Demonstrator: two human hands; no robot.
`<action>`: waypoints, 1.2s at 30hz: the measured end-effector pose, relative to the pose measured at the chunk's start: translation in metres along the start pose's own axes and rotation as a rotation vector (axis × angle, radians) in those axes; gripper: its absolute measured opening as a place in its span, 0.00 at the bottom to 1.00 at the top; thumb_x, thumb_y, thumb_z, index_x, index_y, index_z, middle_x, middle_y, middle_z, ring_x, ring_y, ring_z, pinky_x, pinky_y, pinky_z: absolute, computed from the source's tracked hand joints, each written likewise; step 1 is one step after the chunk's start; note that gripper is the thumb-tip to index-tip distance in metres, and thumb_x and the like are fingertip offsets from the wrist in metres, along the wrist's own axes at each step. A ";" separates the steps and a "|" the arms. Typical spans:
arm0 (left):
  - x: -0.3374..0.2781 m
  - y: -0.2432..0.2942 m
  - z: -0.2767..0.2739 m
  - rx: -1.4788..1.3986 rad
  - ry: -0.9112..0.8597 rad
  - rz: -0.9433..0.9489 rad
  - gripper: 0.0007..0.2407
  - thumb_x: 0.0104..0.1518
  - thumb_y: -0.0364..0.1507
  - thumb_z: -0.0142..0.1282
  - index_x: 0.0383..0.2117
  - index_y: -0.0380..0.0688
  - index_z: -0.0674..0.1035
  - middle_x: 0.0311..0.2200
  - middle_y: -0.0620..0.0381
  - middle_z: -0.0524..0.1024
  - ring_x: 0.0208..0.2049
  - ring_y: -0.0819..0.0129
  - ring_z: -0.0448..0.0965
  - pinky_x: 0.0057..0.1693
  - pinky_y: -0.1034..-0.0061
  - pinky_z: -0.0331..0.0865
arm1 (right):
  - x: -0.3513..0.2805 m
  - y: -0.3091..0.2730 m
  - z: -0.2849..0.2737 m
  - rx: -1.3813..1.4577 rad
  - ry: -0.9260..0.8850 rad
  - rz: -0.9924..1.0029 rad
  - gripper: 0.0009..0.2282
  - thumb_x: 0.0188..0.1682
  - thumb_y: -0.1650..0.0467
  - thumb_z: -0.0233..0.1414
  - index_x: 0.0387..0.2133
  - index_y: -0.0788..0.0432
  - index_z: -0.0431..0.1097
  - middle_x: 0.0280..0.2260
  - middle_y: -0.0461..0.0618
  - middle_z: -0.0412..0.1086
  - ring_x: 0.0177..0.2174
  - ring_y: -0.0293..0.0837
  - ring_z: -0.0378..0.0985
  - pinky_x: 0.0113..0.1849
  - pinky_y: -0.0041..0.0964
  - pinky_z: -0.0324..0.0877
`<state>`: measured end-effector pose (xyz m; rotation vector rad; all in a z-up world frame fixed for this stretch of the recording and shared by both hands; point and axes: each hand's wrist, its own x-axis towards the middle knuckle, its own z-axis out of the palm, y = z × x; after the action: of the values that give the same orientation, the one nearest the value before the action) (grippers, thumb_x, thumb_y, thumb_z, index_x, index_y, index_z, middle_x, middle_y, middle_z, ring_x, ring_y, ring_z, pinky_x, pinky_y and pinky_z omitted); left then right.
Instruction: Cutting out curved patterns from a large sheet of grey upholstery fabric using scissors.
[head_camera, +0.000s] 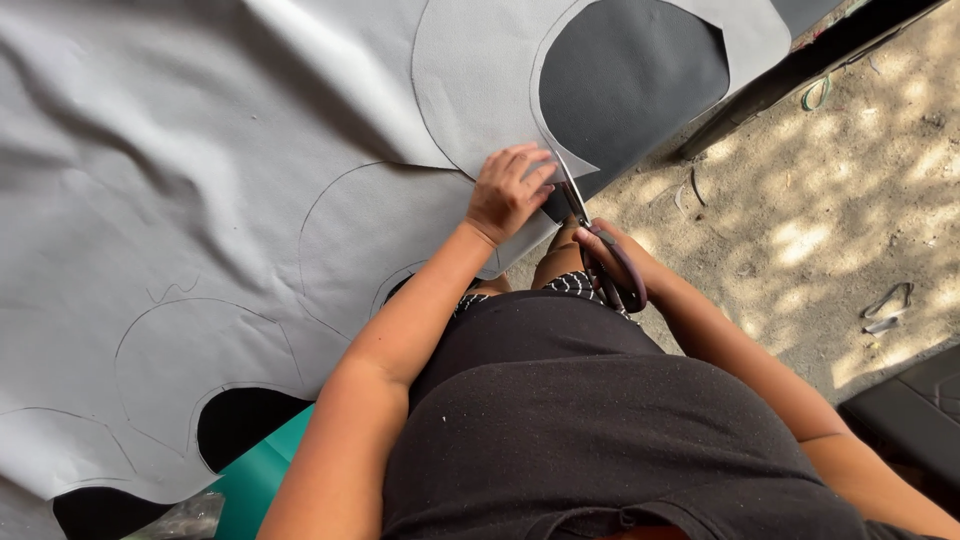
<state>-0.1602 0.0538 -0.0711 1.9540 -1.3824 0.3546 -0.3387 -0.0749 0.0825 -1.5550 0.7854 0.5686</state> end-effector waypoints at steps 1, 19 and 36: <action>0.003 0.001 -0.002 0.004 0.004 0.002 0.11 0.60 0.44 0.58 0.44 0.61 0.81 0.47 0.67 0.75 0.54 0.65 0.75 0.59 0.63 0.67 | 0.003 0.002 0.000 -0.003 0.001 -0.005 0.24 0.57 0.50 0.45 0.32 0.61 0.66 0.20 0.59 0.70 0.19 0.54 0.80 0.19 0.46 0.75; 0.023 0.032 -0.037 0.013 0.109 0.138 0.02 0.62 0.26 0.54 0.35 0.48 0.80 0.35 0.62 0.78 0.36 0.68 0.80 0.41 0.78 0.73 | -0.002 -0.010 -0.008 -0.104 0.118 0.052 0.25 0.54 0.49 0.48 0.37 0.62 0.69 0.15 0.54 0.65 0.13 0.49 0.74 0.21 0.40 0.70; 0.028 0.061 -0.074 -0.239 0.031 0.200 0.06 0.67 0.23 0.49 0.39 0.38 0.81 0.39 0.53 0.80 0.42 0.62 0.83 0.48 0.78 0.77 | 0.050 0.019 -0.019 -0.139 0.029 -0.056 0.26 0.56 0.48 0.45 0.37 0.61 0.68 0.12 0.57 0.67 0.17 0.52 0.78 0.27 0.43 0.71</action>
<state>-0.1922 0.0738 0.0219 1.6164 -1.5304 0.2953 -0.3220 -0.1023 0.0359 -1.7112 0.7349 0.5705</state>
